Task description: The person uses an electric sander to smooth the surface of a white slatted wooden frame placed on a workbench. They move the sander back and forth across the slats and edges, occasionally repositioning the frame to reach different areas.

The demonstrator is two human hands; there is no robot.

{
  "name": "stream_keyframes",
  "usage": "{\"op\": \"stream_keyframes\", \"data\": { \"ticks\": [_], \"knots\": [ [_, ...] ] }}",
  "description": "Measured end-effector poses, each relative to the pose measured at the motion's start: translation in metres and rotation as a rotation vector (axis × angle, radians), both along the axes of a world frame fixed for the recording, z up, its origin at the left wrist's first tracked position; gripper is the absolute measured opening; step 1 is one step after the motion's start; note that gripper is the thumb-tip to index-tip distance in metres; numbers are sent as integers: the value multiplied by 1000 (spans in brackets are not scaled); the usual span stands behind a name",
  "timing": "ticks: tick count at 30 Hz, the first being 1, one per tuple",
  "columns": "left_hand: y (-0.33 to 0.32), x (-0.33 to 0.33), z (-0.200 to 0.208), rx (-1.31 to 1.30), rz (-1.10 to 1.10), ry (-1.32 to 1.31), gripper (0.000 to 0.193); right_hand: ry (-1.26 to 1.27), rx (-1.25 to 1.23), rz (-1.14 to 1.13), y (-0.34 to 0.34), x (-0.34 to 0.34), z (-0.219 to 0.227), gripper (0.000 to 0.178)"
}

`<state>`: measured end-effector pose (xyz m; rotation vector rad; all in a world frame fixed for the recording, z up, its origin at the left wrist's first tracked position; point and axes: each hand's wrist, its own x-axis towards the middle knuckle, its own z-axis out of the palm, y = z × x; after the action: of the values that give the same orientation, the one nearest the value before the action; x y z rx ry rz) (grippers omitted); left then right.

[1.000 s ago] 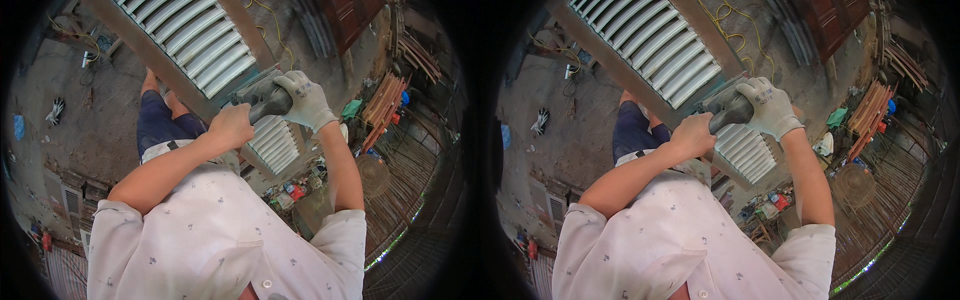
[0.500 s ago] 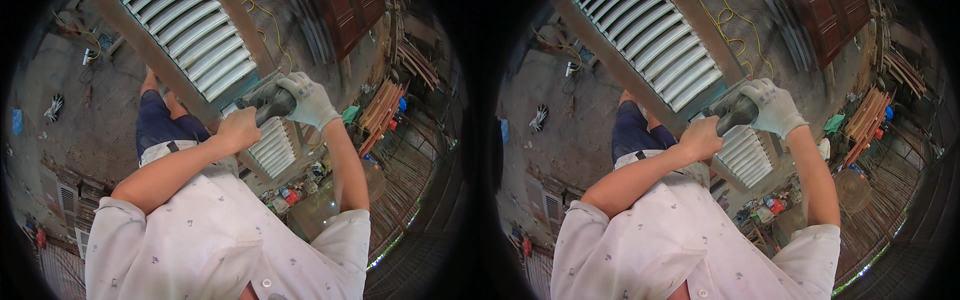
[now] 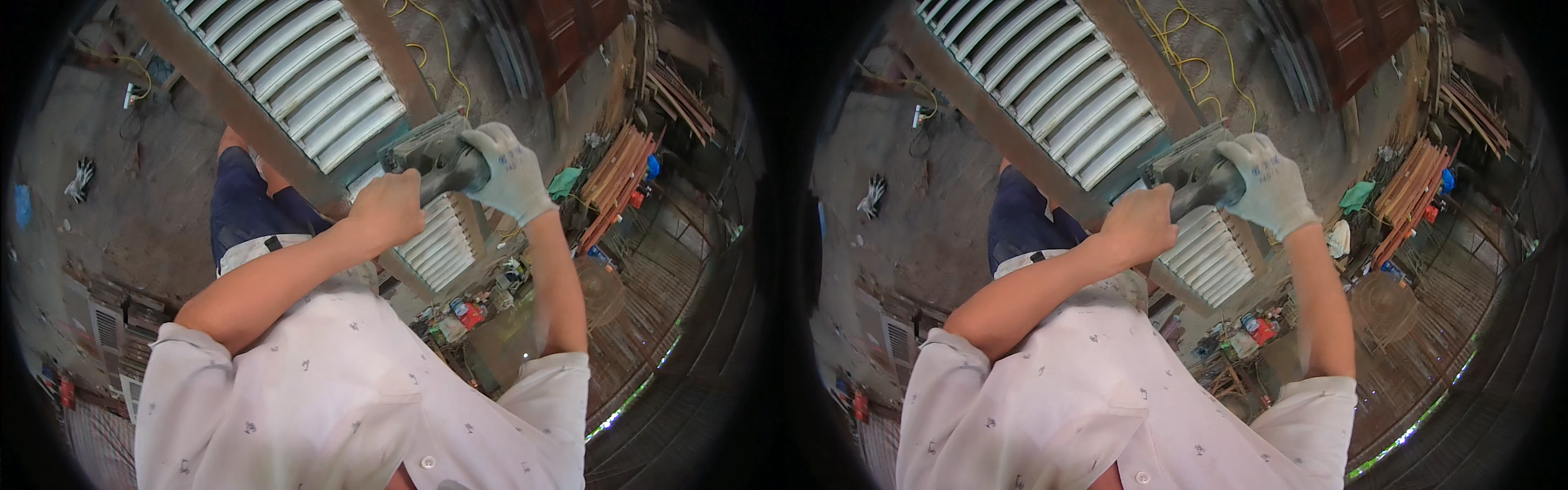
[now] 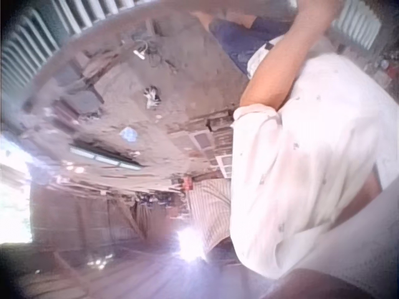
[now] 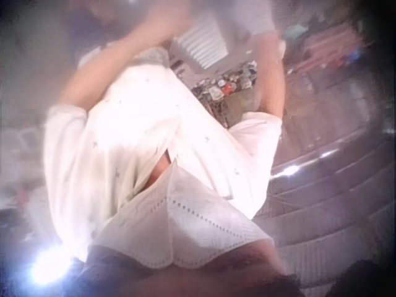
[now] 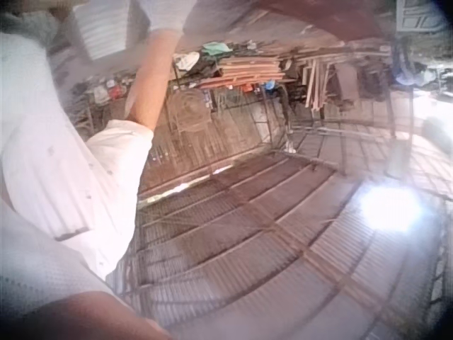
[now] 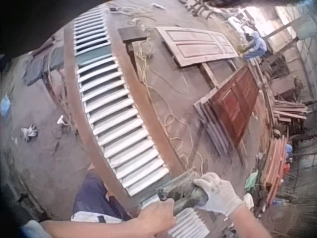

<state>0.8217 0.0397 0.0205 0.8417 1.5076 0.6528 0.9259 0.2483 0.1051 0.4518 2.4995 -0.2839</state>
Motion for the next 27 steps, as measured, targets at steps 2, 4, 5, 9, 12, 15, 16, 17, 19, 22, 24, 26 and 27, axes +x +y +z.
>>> {"op": "stream_keyframes", "data": {
  "ticks": [2,4,5,9,12,15,16,17,19,22,24,26,27],
  "knots": [
    [0,-7,1,-40,-20,-7,31,41,-25,11,0,-1,-9,69],
    [-1,-10,1,-45,-16,-17,32,92,-28,39,0,-7,-5,67],
    [2,-8,-2,-43,-10,-26,32,68,-29,45,4,-13,-4,66],
    [11,-8,-7,-18,20,-25,32,13,-4,34,14,-18,0,65],
    [3,-10,1,-39,3,-22,31,-55,-40,8,-1,-7,-4,65],
    [19,-13,-1,-19,6,-40,30,-50,-3,-1,18,-16,-4,69],
    [30,-16,-2,9,16,-42,30,-70,39,-4,26,-21,-1,70],
    [31,-14,-5,2,-6,-56,31,-36,48,23,28,-15,-1,69],
    [15,-13,-5,-8,-9,-18,32,59,-11,60,21,-7,-10,69],
    [-1,-10,-4,-9,-8,29,33,-25,-41,45,4,-12,-7,70],
    [-1,-8,-3,-25,-5,25,34,71,-23,75,12,-8,-8,71],
    [23,-14,-3,-46,25,1,35,-49,14,45,17,-24,1,69],
    [22,-14,-5,-58,37,4,37,-62,23,47,16,-28,0,68]
  ]
}}
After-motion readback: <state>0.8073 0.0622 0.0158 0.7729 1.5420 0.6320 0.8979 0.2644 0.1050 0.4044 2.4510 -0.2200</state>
